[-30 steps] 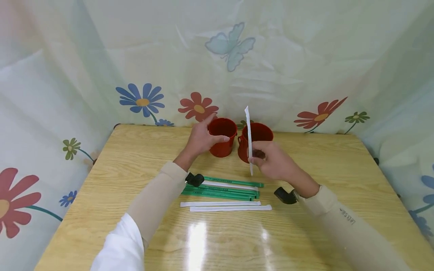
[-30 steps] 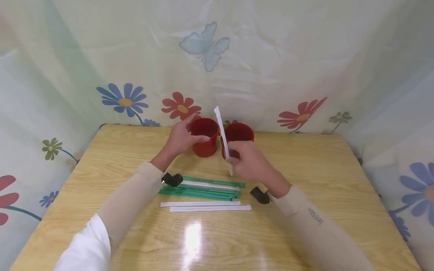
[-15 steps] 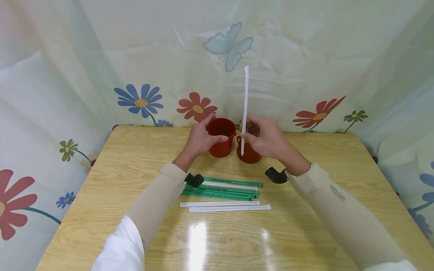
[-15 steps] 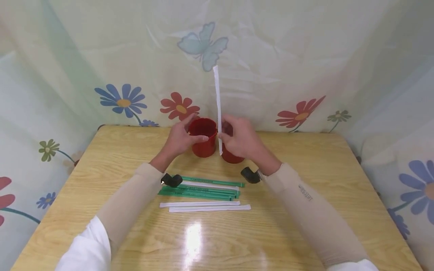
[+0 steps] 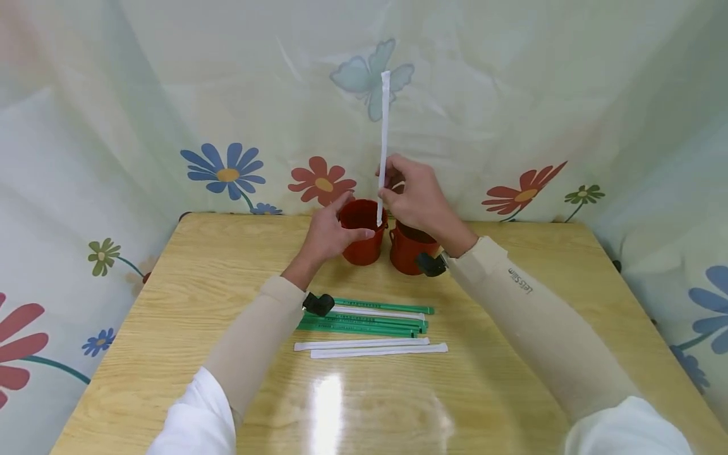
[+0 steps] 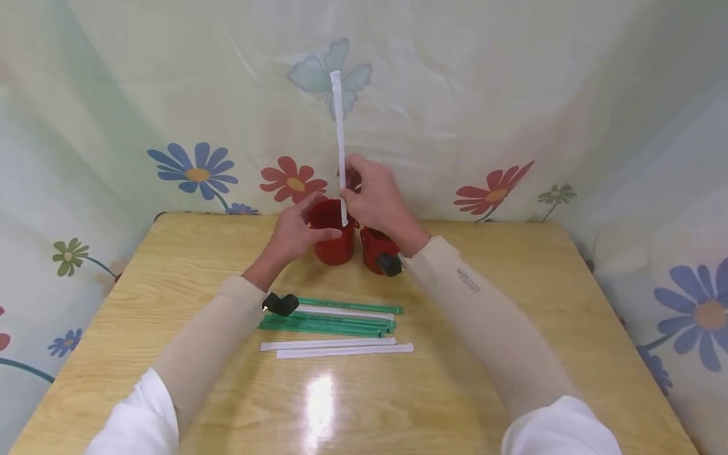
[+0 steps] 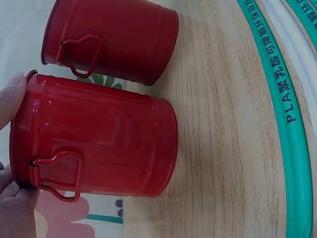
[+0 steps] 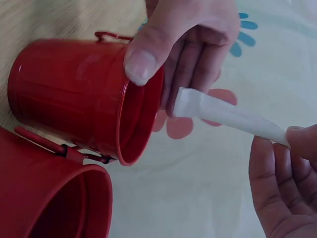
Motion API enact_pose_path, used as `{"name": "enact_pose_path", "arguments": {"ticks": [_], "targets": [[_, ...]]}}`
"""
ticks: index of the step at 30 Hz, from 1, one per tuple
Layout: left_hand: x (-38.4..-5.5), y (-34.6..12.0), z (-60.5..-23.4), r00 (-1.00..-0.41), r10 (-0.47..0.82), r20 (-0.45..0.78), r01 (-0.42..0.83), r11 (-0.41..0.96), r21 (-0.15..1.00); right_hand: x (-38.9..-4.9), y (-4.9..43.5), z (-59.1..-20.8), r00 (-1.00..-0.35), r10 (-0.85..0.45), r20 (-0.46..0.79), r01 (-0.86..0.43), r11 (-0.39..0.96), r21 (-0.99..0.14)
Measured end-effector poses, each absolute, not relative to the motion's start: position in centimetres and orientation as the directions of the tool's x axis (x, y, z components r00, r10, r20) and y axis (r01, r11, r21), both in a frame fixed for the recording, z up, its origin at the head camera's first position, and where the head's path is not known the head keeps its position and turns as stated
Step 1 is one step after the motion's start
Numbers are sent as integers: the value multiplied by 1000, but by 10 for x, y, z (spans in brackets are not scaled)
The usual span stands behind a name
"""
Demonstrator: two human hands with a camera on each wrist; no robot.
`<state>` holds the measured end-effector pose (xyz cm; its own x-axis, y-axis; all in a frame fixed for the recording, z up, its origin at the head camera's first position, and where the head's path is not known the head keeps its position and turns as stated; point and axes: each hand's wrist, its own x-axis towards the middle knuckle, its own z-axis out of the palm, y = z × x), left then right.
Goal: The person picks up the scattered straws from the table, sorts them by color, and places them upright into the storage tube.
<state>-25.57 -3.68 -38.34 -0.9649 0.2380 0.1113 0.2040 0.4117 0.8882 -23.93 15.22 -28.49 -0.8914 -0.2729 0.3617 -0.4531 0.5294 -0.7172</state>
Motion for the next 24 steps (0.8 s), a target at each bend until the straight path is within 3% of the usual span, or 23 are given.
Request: {"name": "enact_pose_path", "arguments": {"ticks": [5,24], "targets": [[-257,-35,-386,-960,254,118,214,392,895,-255,143,-289,-889,-259,378,-457,543,-704],[-259,-40,-387,-947,265,180,276,390,878,-276,121,-317,-947,-247,207,-322,690,-649]]}}
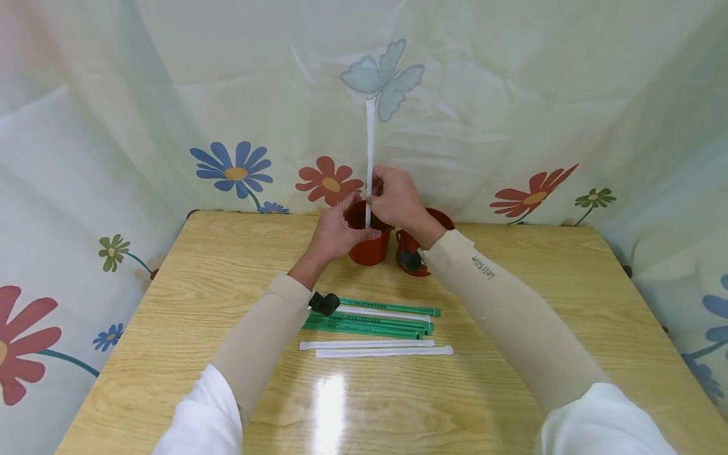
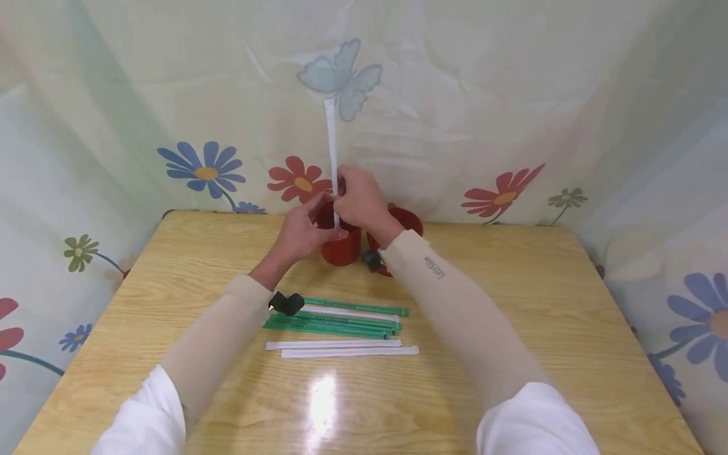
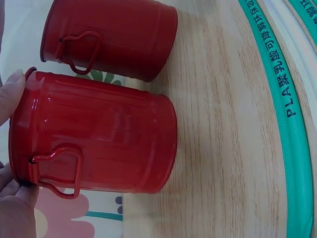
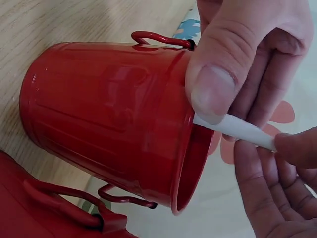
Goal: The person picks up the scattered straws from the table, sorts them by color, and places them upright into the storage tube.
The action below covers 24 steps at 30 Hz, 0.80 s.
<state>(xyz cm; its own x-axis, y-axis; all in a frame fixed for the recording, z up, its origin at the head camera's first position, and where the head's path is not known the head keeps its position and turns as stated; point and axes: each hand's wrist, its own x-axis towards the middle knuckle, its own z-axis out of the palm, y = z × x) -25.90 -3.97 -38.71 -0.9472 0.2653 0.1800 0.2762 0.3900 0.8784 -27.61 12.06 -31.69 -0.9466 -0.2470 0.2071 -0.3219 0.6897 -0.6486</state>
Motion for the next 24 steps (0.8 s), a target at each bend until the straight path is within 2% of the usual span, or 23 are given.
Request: {"name": "enact_pose_path", "arguments": {"ticks": [14,24], "targets": [[-260,-38,-389,-946,287,151,260,393,882,-276,114,-327,-973,-216,79,-217,753,-622],[-261,-41,-387,-945,280,169,269,371,889,-282,114,-327,-978,-204,45,-193,796,-573]]}}
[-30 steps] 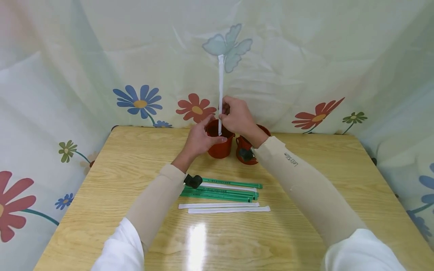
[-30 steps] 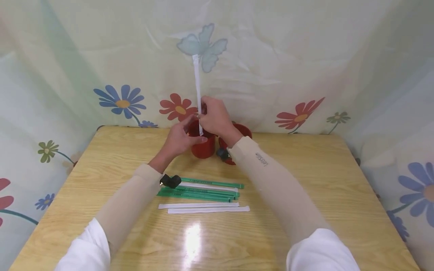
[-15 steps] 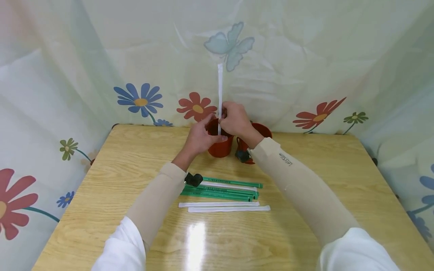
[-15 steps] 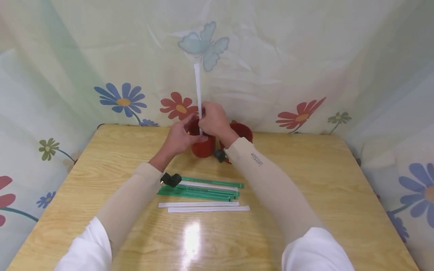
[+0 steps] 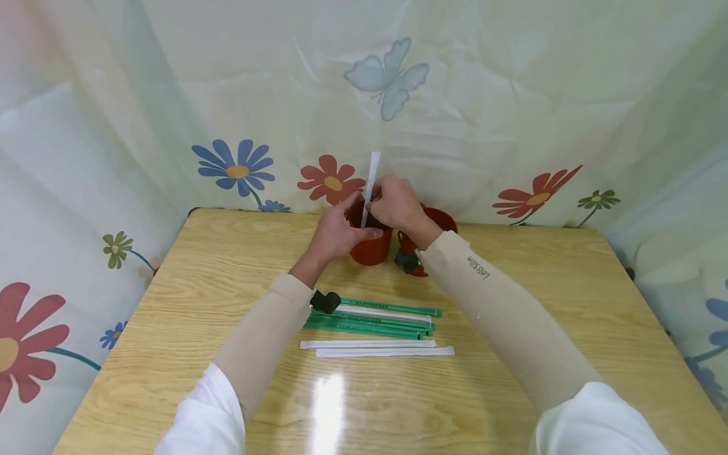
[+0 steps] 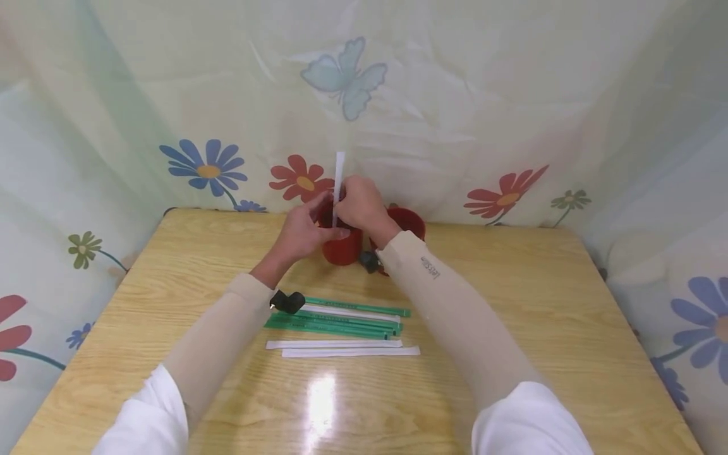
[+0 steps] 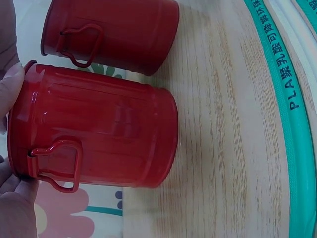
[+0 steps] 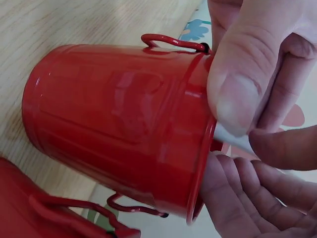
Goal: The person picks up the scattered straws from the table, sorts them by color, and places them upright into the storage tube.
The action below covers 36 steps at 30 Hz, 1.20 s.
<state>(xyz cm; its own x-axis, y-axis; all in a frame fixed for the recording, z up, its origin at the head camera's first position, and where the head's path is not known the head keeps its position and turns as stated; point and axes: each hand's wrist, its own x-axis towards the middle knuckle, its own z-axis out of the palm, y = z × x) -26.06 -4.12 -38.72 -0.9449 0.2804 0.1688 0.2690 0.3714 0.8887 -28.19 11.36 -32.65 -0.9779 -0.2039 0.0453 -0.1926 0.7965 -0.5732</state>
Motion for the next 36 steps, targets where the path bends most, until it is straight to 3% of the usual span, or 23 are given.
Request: {"name": "enact_pose_path", "arguments": {"ticks": [6,18,36], "targets": [[-259,-42,-383,-952,276,133,237,387,891,-279,119,-318,-976,-214,36,-199,812,-549],[-258,-43,-381,-955,276,105,211,387,898,-249,139,-309,-947,-299,115,-296,681,-669],[-257,-41,-382,-960,264,87,196,421,885,-179,167,-367,-845,-529,77,-463,651,-601]]}}
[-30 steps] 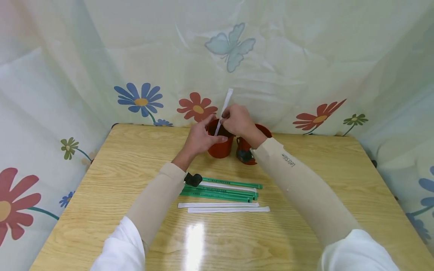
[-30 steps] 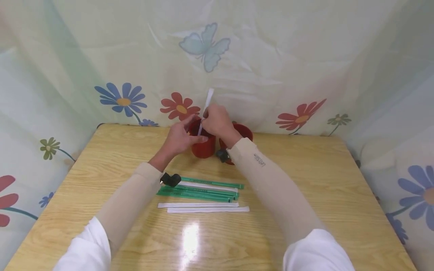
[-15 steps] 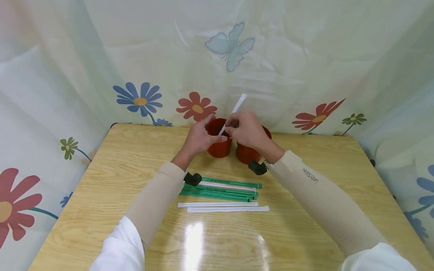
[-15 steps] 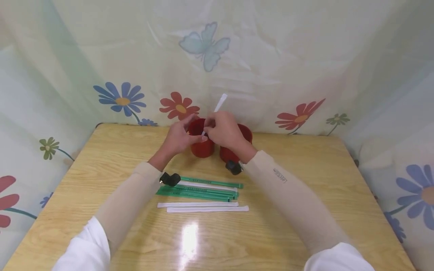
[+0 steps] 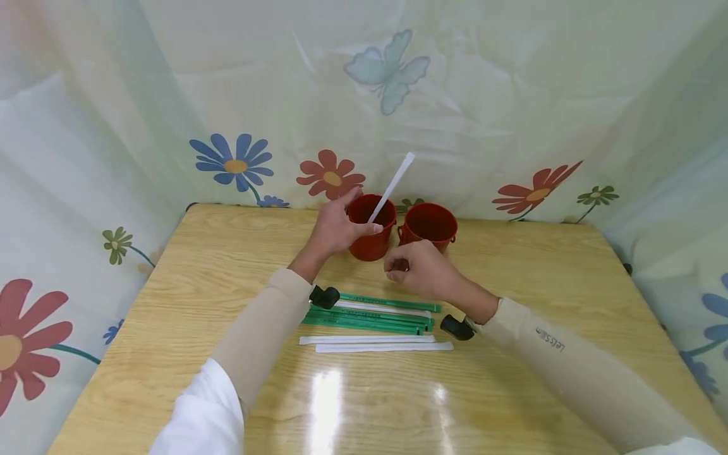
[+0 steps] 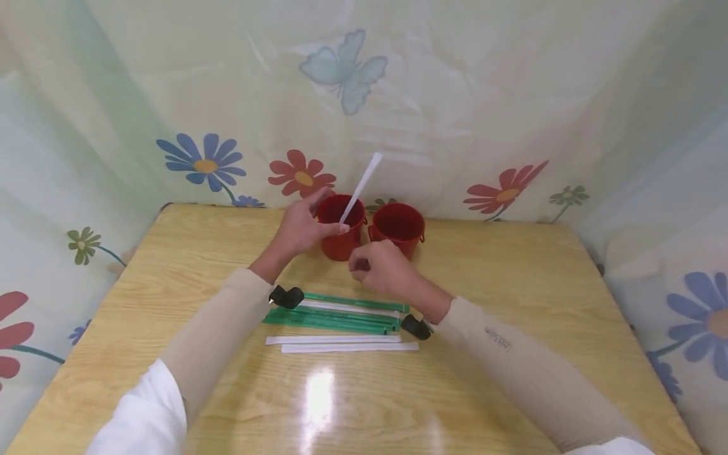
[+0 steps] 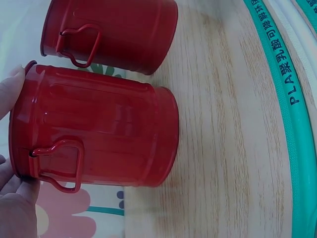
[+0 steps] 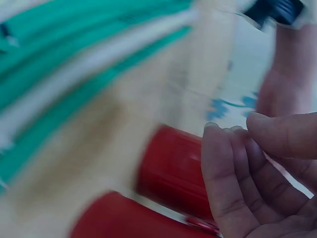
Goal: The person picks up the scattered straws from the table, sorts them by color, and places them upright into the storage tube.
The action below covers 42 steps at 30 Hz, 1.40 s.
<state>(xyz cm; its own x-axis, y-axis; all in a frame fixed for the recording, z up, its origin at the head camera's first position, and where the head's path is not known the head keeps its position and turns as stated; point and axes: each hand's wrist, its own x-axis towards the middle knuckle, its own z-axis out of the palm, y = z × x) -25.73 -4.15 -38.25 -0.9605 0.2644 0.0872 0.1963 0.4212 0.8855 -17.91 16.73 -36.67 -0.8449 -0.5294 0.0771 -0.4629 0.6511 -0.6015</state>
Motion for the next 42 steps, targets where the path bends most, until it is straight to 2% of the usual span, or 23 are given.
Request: {"name": "enact_pose_path", "arguments": {"ticks": [6,12,24,32,42], "targets": [[-257,-40,-381,-961,265,80,189,421,887,-174,168,-397,-805,-594,1,-505,684,-527],[-258,-42,-380,-959,264,99,206,416,886,-174,166,-412,-783,-621,-22,-540,698,-471],[-263,-40,-375,-959,264,105,215,432,876,-172,169,-410,-783,-622,-22,-559,718,-415],[-260,-41,-376,-960,261,99,209,440,873,-160,170,-414,-710,-704,23,-665,659,-353],[-259,-39,-379,-962,262,74,194,466,863,-153,164,-420,-697,-712,-88,-679,695,-238]]}}
